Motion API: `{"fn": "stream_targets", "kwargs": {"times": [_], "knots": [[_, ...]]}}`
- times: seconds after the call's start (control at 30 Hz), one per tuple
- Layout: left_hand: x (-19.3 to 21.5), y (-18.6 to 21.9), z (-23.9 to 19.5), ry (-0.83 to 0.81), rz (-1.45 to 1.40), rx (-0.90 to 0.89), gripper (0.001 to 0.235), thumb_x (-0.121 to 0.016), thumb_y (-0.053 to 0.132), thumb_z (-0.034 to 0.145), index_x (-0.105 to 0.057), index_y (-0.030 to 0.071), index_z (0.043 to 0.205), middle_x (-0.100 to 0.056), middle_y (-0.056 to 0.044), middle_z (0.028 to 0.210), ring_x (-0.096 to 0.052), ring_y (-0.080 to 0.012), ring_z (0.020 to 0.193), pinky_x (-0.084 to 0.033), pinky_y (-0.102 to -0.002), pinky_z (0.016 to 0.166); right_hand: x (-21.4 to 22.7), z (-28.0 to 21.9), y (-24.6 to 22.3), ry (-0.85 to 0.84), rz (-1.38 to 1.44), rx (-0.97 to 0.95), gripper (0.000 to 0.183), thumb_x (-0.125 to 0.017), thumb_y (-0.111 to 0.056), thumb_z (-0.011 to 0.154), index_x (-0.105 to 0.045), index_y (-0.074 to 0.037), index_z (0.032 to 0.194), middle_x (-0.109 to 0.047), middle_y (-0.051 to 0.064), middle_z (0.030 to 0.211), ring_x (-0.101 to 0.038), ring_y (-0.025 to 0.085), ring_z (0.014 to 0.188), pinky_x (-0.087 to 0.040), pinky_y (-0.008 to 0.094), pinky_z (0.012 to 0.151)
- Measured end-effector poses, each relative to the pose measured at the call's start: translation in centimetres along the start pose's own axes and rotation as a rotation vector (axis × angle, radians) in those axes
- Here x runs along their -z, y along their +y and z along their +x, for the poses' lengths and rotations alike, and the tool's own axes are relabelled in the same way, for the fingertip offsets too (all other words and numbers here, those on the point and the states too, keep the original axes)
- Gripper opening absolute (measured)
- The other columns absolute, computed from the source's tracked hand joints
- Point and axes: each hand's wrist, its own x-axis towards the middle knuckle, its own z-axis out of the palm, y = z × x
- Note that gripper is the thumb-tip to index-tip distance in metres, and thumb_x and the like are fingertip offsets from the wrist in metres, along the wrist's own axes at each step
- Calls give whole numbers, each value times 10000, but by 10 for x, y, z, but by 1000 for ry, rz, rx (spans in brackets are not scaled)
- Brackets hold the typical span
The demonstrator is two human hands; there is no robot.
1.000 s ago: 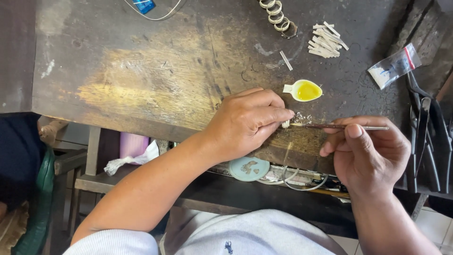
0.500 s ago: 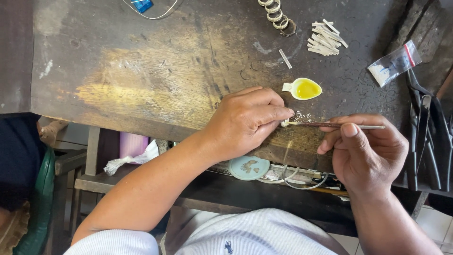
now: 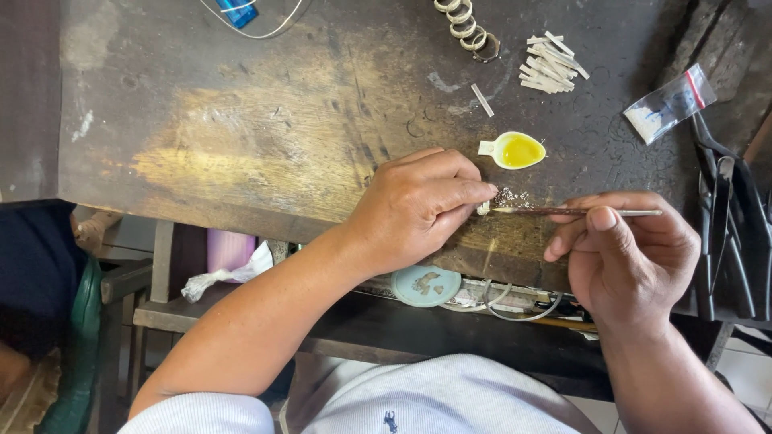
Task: The person uses a small brush to apply a yellow liquid from a spoon onto small white jewelry components on a workbench. They handle the pieces one at a time, rotating them to coat different surfaces.
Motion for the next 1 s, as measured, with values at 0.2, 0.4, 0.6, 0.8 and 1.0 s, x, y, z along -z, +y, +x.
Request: {"fn": "stream_targets", "kwargs": {"times": [0.2,0.4,0.6,0.8,1.0], "knots": [[1,7,4,-17,20,17,118,-629,-57,766,-620,21,854,-603,-82,793,-587,-199,703,-502,-288,626,5,6,-5,47,-10,-5,171,-570,-120,832,-522,43,816,-574,215,780,-565,232,446,-497,267,396],[-4,21,3,-6,-39,123,87,-608,-23,755,-609,29,825,-612,-73,775,-597,-163,666,-502,-246,583,12,17,-13,41,-280,155,138,-496,-18,886,-482,114,851,-559,231,732,-579,248,490,-452,270,419],[-6,27,6,-21,-129,198,64,-621,-15,742,-602,40,767,-585,-49,710,-549,-132,604,-450,-224,538,10,24,-31,-1,-391,210,148,-457,18,905,-468,163,875,-564,271,766,-584,260,525,-491,283,496],[-7,27,7,-5,-140,199,75,-631,-20,734,-588,39,716,-578,-49,690,-546,-134,602,-445,-228,540,-2,28,-45,-15,-468,134,101,-428,49,923,-474,127,877,-588,224,805,-611,227,565,-491,234,519],[-7,24,6,3,-116,197,73,-644,2,738,-592,52,746,-594,-51,719,-562,-137,603,-455,-227,539,-13,29,-22,37,-403,128,129,-382,-53,939,-389,72,910,-568,257,799,-611,242,565,-545,282,502]]}}
